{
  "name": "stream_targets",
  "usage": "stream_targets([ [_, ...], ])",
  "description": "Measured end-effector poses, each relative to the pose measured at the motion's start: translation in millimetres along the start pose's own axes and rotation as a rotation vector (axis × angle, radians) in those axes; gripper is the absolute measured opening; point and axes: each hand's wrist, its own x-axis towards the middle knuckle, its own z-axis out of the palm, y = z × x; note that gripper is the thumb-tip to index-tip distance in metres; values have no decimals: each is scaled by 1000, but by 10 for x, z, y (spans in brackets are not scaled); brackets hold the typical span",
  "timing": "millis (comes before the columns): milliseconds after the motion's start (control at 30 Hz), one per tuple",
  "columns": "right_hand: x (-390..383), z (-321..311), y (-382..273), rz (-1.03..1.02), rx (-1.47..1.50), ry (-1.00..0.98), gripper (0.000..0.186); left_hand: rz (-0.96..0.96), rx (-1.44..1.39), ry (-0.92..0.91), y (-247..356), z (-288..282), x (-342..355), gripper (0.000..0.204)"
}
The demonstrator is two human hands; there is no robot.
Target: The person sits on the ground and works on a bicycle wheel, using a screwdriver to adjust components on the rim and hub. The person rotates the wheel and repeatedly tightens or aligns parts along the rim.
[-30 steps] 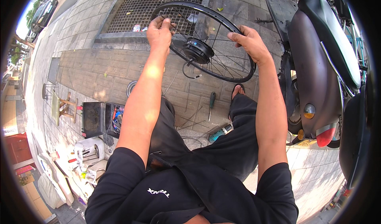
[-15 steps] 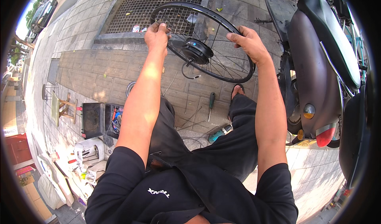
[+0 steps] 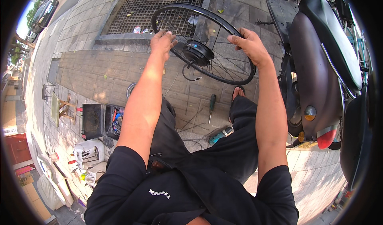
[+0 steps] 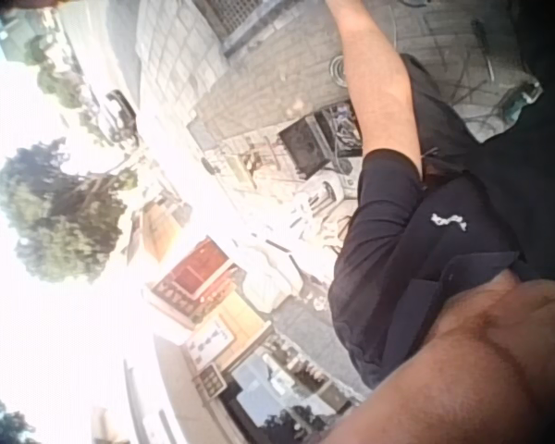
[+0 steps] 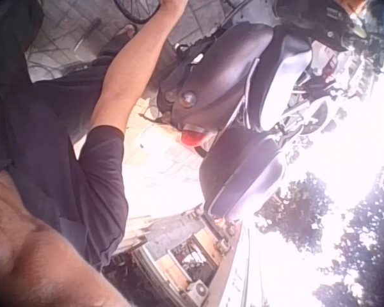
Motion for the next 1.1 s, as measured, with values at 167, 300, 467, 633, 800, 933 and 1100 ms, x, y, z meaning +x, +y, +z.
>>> stream_targets([
  [167,-11,7,-4,-30,6,-3,49,-30,70,-28,37,21,-82,53],
  [300,-12,37,1,-55,6,29,45,-20,123,-4,110,91,-137,46],
  [467,-32,44,-55,-21,-19,30,46,64,71,-20,222,183,-214,44],
  [633,-41,48,-73,-14,-9,27,45,197,397,-115,87,191,-154,40],
  [800,-42,70,-86,-19,9,13,50,597,930,-498,-400,-20,-11,48],
  [933,-73,38,-61,-14,9,-5,51,666,1352,-492,-416,75,-237,53],
  [1100,-96,55,-117,-7,-17,-10,49,637,1617,-350,-369,154,-344,58],
])
